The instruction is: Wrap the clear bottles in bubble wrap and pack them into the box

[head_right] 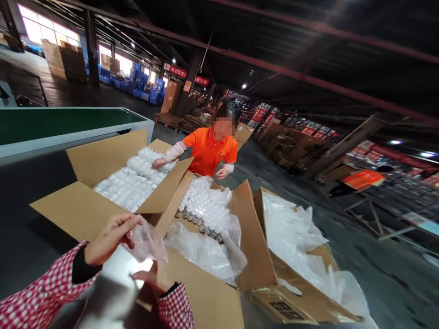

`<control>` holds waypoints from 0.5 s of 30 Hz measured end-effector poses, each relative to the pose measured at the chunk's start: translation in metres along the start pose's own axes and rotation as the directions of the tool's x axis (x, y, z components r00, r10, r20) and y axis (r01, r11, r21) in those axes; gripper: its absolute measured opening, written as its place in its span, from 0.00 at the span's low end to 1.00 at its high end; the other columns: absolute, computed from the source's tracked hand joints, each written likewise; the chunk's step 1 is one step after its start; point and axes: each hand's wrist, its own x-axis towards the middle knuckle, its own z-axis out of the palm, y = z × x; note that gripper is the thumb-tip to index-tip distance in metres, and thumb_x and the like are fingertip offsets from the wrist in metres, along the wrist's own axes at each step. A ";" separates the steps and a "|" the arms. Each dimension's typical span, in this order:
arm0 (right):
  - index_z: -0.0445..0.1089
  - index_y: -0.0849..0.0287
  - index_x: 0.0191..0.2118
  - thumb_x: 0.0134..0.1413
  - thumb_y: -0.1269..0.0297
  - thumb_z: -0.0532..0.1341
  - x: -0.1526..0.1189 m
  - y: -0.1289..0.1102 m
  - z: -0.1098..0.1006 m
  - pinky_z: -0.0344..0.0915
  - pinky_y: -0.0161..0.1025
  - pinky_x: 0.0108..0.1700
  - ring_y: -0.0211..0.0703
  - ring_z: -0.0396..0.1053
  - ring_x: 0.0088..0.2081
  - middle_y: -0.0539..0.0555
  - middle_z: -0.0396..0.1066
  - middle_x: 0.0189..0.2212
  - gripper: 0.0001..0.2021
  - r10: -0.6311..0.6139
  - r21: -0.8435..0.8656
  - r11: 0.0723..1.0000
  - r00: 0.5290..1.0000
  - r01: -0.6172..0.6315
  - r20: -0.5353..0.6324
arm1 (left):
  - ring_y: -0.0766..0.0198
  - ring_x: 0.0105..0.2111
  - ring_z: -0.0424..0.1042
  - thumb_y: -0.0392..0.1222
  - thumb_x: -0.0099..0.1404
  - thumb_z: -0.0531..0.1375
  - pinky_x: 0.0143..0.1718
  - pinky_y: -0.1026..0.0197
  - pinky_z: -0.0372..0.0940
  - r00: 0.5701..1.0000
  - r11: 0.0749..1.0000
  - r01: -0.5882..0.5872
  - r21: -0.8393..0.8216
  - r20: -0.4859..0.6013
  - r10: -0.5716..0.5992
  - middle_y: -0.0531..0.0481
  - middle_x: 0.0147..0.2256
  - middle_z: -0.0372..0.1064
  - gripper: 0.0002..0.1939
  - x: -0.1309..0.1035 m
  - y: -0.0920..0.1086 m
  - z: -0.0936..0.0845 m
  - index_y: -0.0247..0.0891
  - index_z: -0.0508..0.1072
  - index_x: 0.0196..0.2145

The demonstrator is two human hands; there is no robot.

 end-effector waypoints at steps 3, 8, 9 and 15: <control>0.68 0.50 0.50 0.48 0.46 0.61 0.001 -0.007 0.014 0.51 0.56 0.61 0.55 0.58 0.58 0.56 0.65 0.55 0.24 0.123 0.121 0.987 0.985 -0.108 -0.120 | 0.64 0.29 0.72 0.52 0.59 0.60 0.34 0.61 0.69 0.999 0.997 -0.006 0.076 0.032 0.003 0.51 0.31 0.71 0.22 -0.012 0.003 -0.020 0.37 0.68 0.47; 0.73 0.51 0.39 0.46 0.42 0.60 -0.011 -0.009 0.012 0.65 0.54 0.48 0.53 0.69 0.42 0.56 0.72 0.43 0.20 0.283 0.214 0.942 0.955 -0.259 -0.088 | 0.51 0.60 0.55 0.47 0.51 0.67 0.58 0.50 0.55 0.998 0.975 0.050 0.215 0.029 -0.057 0.42 0.59 0.58 0.38 -0.024 -0.021 -0.065 0.43 0.59 0.58; 0.72 0.52 0.40 0.46 0.42 0.60 -0.012 -0.009 0.010 0.68 0.53 0.42 0.51 0.71 0.37 0.57 0.72 0.41 0.21 0.321 0.260 0.917 0.947 -0.304 -0.027 | 0.51 0.59 0.57 0.46 0.52 0.66 0.58 0.50 0.55 0.984 0.985 0.110 0.135 0.126 -0.127 0.41 0.58 0.60 0.33 -0.026 -0.030 -0.067 0.41 0.64 0.55; 0.71 0.54 0.46 0.36 0.51 0.70 -0.018 -0.027 -0.007 0.64 0.51 0.48 0.54 0.68 0.47 0.58 0.70 0.44 0.27 0.222 0.145 0.956 0.950 -0.257 0.218 | 0.58 0.29 0.74 0.47 0.52 0.65 0.31 0.56 0.69 0.874 0.817 0.485 -0.312 0.166 -0.456 0.49 0.35 0.75 0.15 -0.032 -0.076 -0.057 0.41 0.75 0.38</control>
